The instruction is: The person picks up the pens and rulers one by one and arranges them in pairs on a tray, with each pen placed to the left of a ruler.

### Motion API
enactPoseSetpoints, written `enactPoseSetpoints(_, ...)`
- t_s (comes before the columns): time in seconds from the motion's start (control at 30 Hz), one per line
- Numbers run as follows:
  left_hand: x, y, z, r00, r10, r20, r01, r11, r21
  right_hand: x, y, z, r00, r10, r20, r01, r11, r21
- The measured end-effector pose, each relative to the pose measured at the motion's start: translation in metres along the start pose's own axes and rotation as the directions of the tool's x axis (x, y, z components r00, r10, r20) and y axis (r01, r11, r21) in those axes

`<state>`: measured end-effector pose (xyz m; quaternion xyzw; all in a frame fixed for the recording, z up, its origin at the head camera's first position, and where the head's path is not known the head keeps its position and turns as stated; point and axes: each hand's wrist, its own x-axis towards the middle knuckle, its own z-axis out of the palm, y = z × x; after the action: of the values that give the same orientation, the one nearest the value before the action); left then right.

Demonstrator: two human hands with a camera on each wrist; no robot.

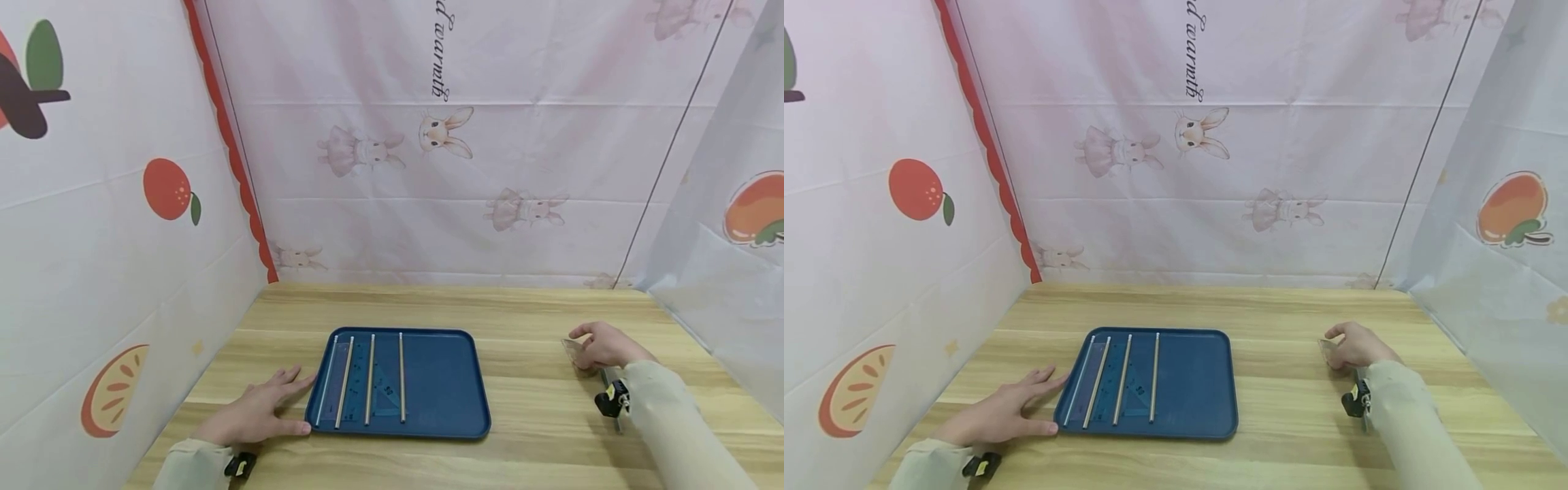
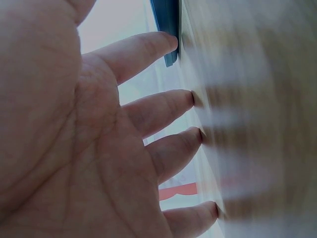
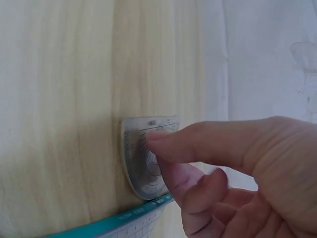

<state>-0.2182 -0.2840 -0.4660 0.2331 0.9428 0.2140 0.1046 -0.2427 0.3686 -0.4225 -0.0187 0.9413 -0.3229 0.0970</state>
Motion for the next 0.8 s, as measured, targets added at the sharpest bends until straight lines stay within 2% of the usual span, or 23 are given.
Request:
enactPoseSetpoints(0.13,-0.001,0.001,0.000,1.000,0.003,0.001,-0.003,1.000,-0.006,0.002,0.000,0.000,1.000,0.018,-0.008,-0.019,0.995,-0.099)
enactPoseSetpoints(0.23,-0.001,0.001,-0.001,1.000,-0.001,0.002,0.001,1.000,-0.011,0.005,-0.001,0.000,0.999,0.033,-0.005,-0.033,0.991,-0.131)
enactPoseSetpoints(0.47,-0.001,0.003,-0.003,1.000,-0.010,-0.001,0.010,1.000,-0.012,0.008,-0.004,0.000,1.000,-0.016,-0.021,0.011,0.976,-0.217)
enactPoseSetpoints(0.63,-0.001,0.003,-0.003,1.000,-0.014,-0.002,0.014,1.000,-0.006,0.011,-0.009,0.006,0.999,-0.039,-0.028,0.031,0.971,-0.239)
enactPoseSetpoints(0.8,-0.002,0.002,-0.001,1.000,-0.028,0.008,0.028,1.000,-0.006,0.014,-0.016,0.013,0.999,-0.022,-0.032,0.013,0.966,-0.257)
